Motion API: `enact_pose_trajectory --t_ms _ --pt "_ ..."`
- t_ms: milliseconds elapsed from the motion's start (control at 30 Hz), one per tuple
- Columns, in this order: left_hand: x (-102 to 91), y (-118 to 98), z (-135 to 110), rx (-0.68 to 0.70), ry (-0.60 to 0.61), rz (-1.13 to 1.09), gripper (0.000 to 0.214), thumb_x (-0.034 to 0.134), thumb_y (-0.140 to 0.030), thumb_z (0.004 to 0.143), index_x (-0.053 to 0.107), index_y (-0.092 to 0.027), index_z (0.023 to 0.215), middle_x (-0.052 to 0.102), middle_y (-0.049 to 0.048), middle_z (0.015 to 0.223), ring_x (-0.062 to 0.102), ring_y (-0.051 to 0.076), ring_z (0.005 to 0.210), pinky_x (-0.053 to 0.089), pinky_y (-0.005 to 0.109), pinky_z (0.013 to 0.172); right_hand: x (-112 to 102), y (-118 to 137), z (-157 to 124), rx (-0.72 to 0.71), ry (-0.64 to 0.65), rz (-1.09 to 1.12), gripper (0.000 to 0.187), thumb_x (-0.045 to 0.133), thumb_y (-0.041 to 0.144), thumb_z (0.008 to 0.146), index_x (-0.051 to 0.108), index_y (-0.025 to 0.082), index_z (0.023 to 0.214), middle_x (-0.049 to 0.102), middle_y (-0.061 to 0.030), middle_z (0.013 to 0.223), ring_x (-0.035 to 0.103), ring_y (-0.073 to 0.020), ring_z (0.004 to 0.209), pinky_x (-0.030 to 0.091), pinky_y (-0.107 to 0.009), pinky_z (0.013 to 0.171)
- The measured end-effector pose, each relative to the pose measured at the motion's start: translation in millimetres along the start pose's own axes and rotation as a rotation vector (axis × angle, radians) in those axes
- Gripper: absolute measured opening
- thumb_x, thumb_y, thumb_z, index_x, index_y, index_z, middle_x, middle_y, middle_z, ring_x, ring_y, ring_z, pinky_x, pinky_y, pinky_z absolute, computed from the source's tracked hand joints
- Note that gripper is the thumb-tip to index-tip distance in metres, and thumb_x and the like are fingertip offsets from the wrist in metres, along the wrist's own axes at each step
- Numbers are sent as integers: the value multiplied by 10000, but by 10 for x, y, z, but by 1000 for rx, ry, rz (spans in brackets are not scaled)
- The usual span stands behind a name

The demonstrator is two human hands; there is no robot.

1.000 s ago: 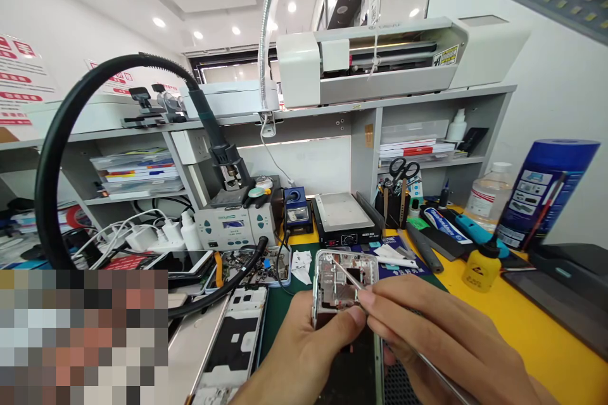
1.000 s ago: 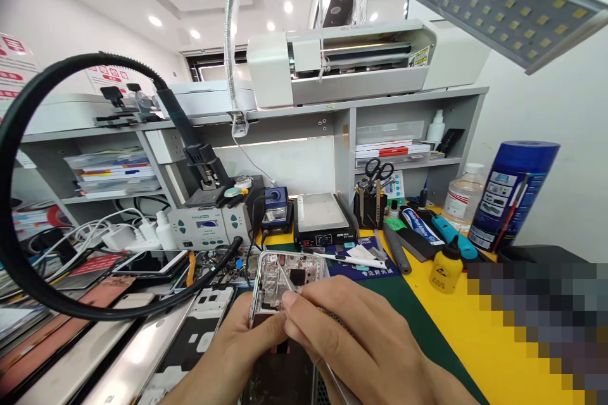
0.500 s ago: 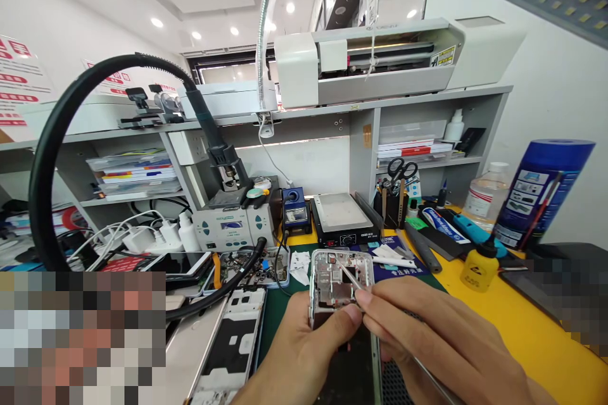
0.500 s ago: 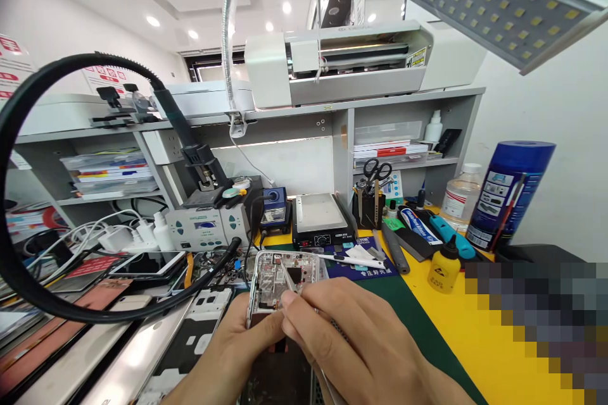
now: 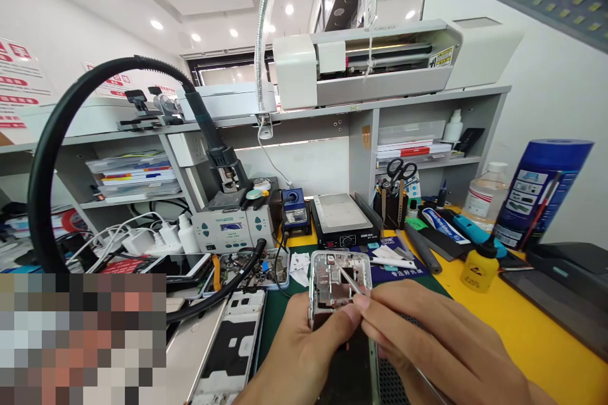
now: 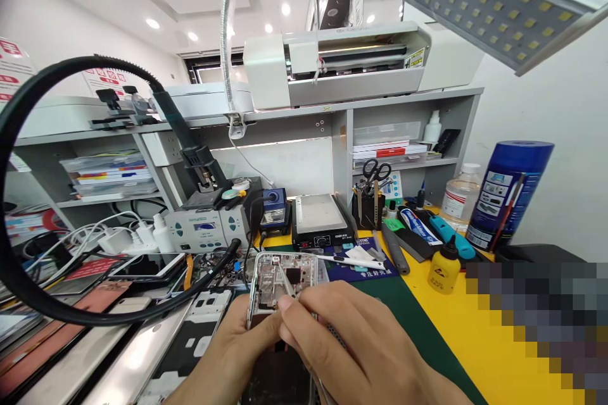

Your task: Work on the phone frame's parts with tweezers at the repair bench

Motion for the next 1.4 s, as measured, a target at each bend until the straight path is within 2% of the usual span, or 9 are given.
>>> enact_pose_trajectory --t_ms 300,667,867,1067,1267,1400 --pt "74 -100 24 61 75 71 461 650 -559 858 743 -136 1015 697 62 910 573 249 896 435 334 832 96 -6 -113 -17 33 -4 240 447 111 1049 669 67 1131 716 -109 997 674 -184 943 548 -274 848" --pt "27 -20 37 10 -1 107 457 653 -557 856 740 -129 989 712 68 895 590 242 844 455 323 778 89 -9 -124 -1 25 -14 251 444 102 1049 676 73 1139 722 -106 1009 667 -184 954 516 -278 871" --pt "61 -93 13 24 18 93 411 668 -468 873 729 -135 1106 740 91 1039 617 292 994 464 367 899 107 -24 -155 -5 37 -3 267 424 119 1056 675 70 1134 727 -108 1002 674 -185 927 526 -280 853" --pt "37 -78 5 21 3 102 442 668 -484 869 720 -141 1143 735 106 1146 618 326 1090 454 400 973 101 -12 -152 -7 15 10 240 473 75 1022 671 43 1153 723 -135 1015 667 -212 977 533 -306 864" --pt "93 -136 14 47 46 83 423 655 -500 871 721 -140 1085 727 94 1081 596 304 1058 430 382 967 94 -15 -152 -8 -19 6 244 501 25 981 677 29 1151 719 -146 1007 676 -229 978 551 -328 843" --pt "120 -101 12 37 78 98 419 637 -542 867 697 -132 928 654 52 845 546 232 834 434 338 802 76 -7 -150 -8 -29 7 238 518 13 961 678 27 1136 725 -143 959 693 -229 927 575 -324 801"
Point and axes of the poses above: each hand's wrist, its own z-axis towards the middle knuckle, its own x-axis out of the palm, y = z × x, the point moved 9 cm from there along z, towards the middle knuckle
